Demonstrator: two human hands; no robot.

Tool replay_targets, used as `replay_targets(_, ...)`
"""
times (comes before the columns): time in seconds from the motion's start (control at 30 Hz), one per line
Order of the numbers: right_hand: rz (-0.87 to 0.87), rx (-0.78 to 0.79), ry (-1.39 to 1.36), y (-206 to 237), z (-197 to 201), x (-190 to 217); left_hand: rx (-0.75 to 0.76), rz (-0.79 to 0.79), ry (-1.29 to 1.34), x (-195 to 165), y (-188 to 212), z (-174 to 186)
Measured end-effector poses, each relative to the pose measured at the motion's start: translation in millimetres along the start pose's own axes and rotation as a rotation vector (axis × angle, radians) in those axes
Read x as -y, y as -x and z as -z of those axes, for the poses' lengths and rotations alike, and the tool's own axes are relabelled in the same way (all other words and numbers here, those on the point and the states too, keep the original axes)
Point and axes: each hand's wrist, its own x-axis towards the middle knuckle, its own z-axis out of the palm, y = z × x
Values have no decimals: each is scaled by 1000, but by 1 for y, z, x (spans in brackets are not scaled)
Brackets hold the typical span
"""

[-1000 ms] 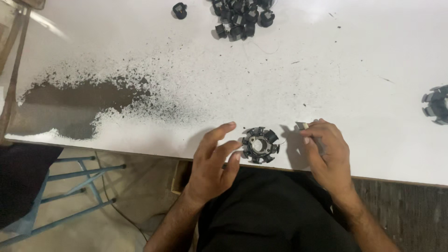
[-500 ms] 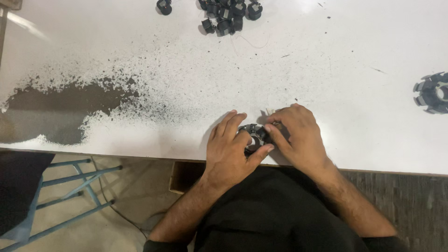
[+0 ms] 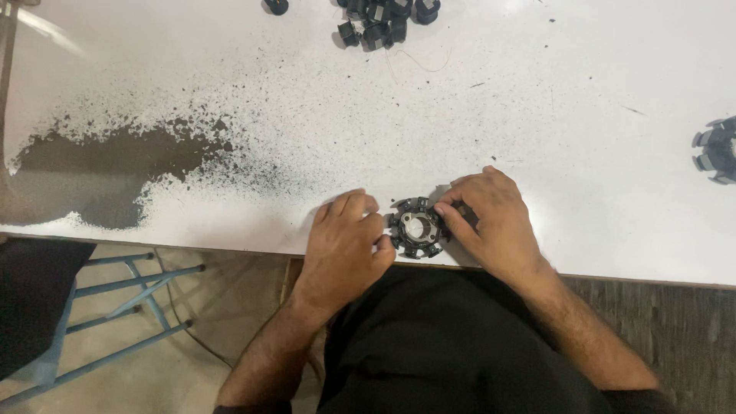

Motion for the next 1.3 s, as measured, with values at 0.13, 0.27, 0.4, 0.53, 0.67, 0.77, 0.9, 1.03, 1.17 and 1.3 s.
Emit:
replay_targets(0.13,-1,23,16,0,0,-1,-142,-7,150,-4,2,10)
replay_targets(0.27,5,-14,-6,1,-1,-2,-171,-41,271,-18,-16,-10)
replay_targets(0.4,-9,-23,-36,1,-2,-3,-156,-48,240,-20,-21,-28)
replay_targets(0.53,-16,-2,-21,1,-1,-4,-158,1,316,-20,-22,-37)
replay_targets(0.67,7,-15,-12,0,0,-1,-140,-6,418,-15,-27,-31)
replay_targets(0.77,16,-17,-5,1,0,1,-107,-40,390,-7,-22,-17)
replay_targets(0.9,21,-12,19,2,-1,3,-40,-49,229,0,-6,11)
replay_targets(1.03,-3,-12,38,3,-2,3,259,25,21,-2,10,46)
replay_targets(1.17,28,-40,51,5,-4,4,-24,-146,164,-20,19,58)
replay_targets(1.3,41,-123,1,18,1,5,-172,-323,215,-34,3,25)
